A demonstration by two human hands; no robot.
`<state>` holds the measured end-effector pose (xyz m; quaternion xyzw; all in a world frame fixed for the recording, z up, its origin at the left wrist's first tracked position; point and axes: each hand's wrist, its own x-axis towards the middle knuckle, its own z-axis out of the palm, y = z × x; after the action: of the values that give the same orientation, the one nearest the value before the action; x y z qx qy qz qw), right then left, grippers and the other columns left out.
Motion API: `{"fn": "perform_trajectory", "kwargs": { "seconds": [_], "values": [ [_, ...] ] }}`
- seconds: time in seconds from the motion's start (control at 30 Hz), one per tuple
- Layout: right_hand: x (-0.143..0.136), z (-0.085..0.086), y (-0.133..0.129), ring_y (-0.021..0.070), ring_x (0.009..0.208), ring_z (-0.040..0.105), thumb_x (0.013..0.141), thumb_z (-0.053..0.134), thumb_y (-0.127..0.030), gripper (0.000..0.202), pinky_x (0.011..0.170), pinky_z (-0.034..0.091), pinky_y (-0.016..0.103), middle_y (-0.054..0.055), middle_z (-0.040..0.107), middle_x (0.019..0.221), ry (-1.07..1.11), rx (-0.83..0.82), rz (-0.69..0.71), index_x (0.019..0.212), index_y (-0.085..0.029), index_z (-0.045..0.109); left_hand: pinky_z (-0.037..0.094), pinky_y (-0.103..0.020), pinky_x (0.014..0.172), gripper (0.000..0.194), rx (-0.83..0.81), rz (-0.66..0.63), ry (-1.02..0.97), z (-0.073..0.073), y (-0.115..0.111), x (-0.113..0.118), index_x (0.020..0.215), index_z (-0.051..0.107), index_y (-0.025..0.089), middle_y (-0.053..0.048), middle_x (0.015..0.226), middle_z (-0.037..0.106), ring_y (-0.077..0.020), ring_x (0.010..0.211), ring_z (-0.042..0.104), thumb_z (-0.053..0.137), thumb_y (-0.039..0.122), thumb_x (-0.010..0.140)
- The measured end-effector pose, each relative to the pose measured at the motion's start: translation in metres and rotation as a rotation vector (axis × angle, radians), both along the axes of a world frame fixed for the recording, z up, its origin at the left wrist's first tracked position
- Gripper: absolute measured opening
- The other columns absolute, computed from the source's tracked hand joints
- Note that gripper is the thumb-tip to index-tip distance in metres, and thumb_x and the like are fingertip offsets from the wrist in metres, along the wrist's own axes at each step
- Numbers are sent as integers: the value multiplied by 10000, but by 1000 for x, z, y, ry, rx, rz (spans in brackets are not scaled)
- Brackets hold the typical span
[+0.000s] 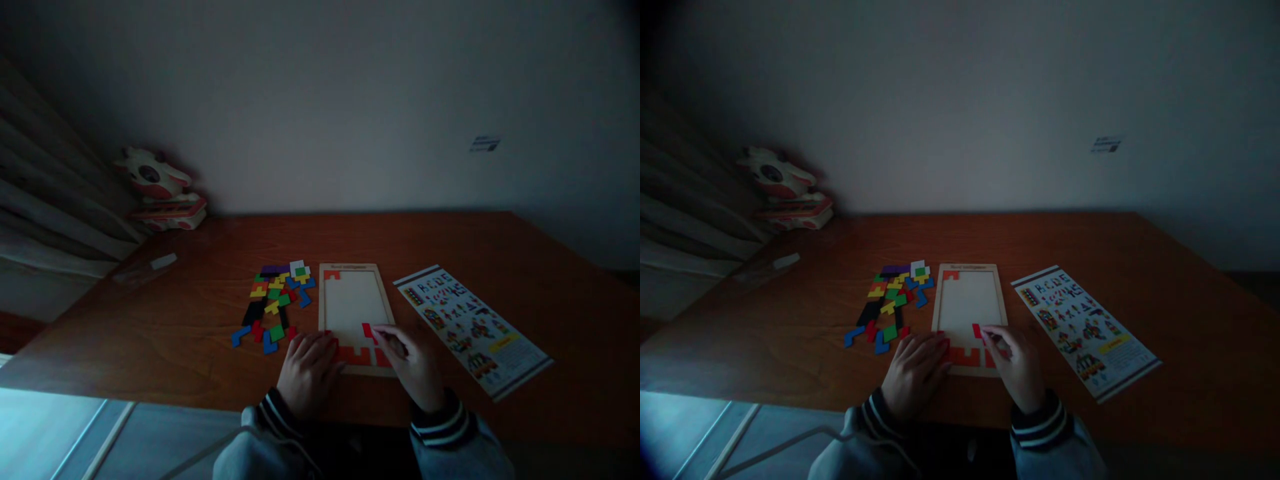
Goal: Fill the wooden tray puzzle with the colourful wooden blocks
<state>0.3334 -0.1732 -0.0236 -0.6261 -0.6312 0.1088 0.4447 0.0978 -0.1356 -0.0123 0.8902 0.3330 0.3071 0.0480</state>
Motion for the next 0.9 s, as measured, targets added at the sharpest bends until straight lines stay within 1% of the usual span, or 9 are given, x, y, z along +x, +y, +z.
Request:
{"fn": "perform_trajectory", "kwargs": {
  "seconds": [0.17, 0.27, 0.33, 0.4, 0.47, 0.57, 0.7, 0.8, 0.9],
  "values": [
    [-26, 2, 8, 185, 739, 709, 951, 543, -355, 202, 677, 575, 301, 46, 755, 858, -61, 14, 73, 981, -239, 705, 474, -443, 906, 235, 14, -14, -5, 1, 0, 1, 1136, 672, 203, -68, 1117, 734, -258, 1046, 660, 538, 301, 970],
    [-30, 0, 10, 192, 723, 698, 948, 550, -350, 189, 706, 556, 335, 41, 755, 846, -99, 16, 89, 956, -247, 708, 480, -444, 901, 242, 2, -10, 14, 2, 0, 1, 1137, 674, 207, -75, 1137, 726, -263, 1060, 656, 537, 313, 967],
    [-29, -1, 9, 203, 726, 693, 942, 560, -345, 174, 735, 536, 365, 39, 756, 847, -128, 19, 90, 942, -251, 706, 479, -447, 910, 250, 6, -33, 33, 2, 0, 1, 1145, 670, 208, -74, 1162, 717, -266, 1088, 644, 538, 322, 966],
    [-27, -2, 8, 213, 757, 694, 942, 556, -340, 172, 760, 517, 381, 43, 757, 861, -151, 22, 84, 943, -251, 702, 470, -451, 940, 278, 19, -100, 67, 2, -1, 1, 1189, 649, 208, -69, 1200, 703, -266, 1133, 622, 544, 334, 964],
    [-26, -2, 7, 214, 774, 694, 949, 538, -344, 187, 766, 507, 379, 45, 756, 871, -171, 25, 76, 951, -252, 700, 457, -449, 975, 308, 33, -197, 100, 1, -2, 2, 1226, 627, 213, -62, 1224, 693, -256, 1171, 600, 554, 350, 960],
    [-26, -2, 7, 204, 744, 688, 955, 524, -356, 201, 746, 505, 369, 40, 752, 857, -190, 24, 71, 948, -254, 697, 451, -428, 989, 263, 35, -276, 105, -1, -3, 4, 1176, 647, 225, -45, 1195, 707, -232, 1162, 603, 564, 344, 956],
    [-27, -2, 7, 207, 799, 688, 955, 534, -331, 177, 779, 504, 372, 33, 747, 884, -199, 14, 90, 960, -255, 694, 470, -401, 952, 189, 30, -240, 31, -2, -3, 4, 1093, 674, 211, -40, 1108, 739, -213, 1074, 647, 569, 279, 951],
    [-27, -3, 7, 217, 861, 673, 941, 569, -314, 142, 816, 496, 388, 37, 728, 917, -222, -12, 113, 976, -256, 694, 492, -375, 908, 186, 18, -230, 7, 0, -3, 4, 1091, 673, 198, -45, 1076, 747, -203, 1039, 665, 570, 260, 950],
    [-26, -5, 8, 223, 865, 661, 924, 598, -339, 127, 805, 496, 392, 42, 702, 914, -261, -33, 109, 934, -266, 701, 512, -350, 879, 194, 6, -235, 7, 2, -4, 4, 1095, 676, 194, -58, 1068, 746, -195, 1034, 671, 554, 245, 953]
  ]
}}
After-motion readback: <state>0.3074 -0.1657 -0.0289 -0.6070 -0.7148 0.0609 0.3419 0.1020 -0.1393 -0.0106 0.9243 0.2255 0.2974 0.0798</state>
